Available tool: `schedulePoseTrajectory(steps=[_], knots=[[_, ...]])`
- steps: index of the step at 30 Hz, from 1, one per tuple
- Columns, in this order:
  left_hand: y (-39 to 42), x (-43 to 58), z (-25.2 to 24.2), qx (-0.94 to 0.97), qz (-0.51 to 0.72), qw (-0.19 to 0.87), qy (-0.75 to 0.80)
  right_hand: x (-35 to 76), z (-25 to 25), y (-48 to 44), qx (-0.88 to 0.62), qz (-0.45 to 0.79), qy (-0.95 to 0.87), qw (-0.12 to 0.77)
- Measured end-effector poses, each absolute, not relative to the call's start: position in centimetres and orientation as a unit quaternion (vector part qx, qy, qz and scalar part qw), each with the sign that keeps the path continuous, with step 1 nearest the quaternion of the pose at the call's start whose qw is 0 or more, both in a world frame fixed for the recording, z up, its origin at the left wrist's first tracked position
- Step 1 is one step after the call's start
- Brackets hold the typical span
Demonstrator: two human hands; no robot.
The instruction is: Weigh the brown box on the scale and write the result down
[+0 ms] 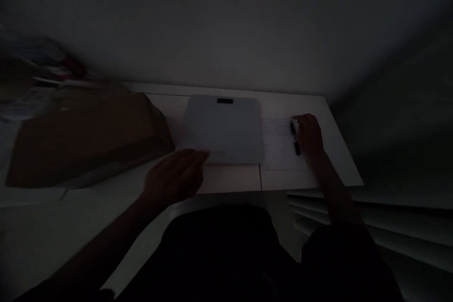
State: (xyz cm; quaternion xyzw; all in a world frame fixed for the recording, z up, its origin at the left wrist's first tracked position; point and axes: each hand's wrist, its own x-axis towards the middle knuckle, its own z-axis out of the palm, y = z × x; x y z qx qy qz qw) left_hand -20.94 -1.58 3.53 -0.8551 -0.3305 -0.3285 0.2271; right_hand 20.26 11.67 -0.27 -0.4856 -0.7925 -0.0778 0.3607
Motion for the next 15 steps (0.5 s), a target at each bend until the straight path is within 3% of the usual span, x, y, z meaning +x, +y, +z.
schedulePoseTrajectory(steps=[3, 9, 12, 15], knots=[[-2.6, -25.9, 3.9, -0.796, -0.359, 0.240, -0.424, 16.8, 0.8, 11.4, -0.463, -0.031, -0.809, 0.361], [-6.1, -34.1, 3.6, -0.631, -0.451, 0.331, -0.537, 5.8, 3.2, 10.0, -0.366, 0.179, -0.824, 0.394], [-7.6, -36.4, 3.3, -0.563, -0.489, 0.281, -0.604, 0.1, 3.6, 9.3, -0.309, 0.280, -0.820, 0.392], [-7.7, -38.2, 2.4, -0.467, -0.608, 0.152, -0.624, -5.1, 3.1, 8.9, -0.278, 0.411, -0.788, 0.366]])
